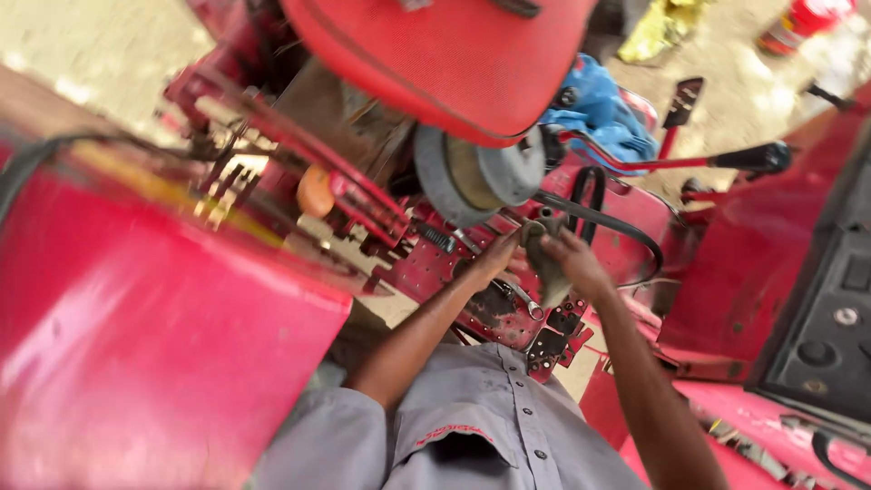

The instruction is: The person wipes down a red tractor with a cloth, cleaning the side panel, engine area, and seat surroundings. They pull and reposition a drive belt, use a wrench on a component, and wipe the steering wheel and dashboard surfaces.

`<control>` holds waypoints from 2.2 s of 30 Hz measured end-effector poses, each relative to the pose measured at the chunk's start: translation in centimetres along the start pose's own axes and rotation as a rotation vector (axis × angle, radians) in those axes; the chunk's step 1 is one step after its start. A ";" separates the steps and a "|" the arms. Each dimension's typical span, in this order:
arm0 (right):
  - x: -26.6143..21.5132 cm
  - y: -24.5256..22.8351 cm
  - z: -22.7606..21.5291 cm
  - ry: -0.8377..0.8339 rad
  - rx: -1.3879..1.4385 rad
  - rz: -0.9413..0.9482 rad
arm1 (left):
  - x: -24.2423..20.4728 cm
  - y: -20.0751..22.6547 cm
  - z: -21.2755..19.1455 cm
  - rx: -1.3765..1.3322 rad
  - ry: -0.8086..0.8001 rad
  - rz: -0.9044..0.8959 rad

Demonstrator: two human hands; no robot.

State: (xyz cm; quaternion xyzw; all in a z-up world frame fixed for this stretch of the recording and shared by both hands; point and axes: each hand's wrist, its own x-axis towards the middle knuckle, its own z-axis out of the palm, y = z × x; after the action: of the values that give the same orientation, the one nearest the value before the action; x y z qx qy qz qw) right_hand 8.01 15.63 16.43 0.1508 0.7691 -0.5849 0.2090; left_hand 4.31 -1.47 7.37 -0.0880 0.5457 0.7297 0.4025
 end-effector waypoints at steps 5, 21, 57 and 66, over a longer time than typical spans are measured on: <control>-2.7 0.5 3.7 -0.212 -0.566 -0.423 | -1.5 -4.5 -1.1 -0.403 -0.073 0.158; -10.4 -2.9 2.6 -0.130 0.090 -0.489 | -20.8 -1.0 6.9 -0.277 0.287 0.556; -21.8 -12.9 7.1 0.180 0.737 -1.018 | -16.6 1.1 12.0 2.745 1.567 0.844; -22.4 -9.6 6.7 -0.102 0.497 -0.991 | -21.2 0.9 19.7 2.710 1.702 0.547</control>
State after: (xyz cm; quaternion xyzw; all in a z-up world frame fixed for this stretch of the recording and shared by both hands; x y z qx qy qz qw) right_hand 23.85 6.83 34.11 -0.2127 0.5757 -0.7837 -0.0958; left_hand 23.87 5.15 27.71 -0.0501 -0.8053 0.4713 0.3562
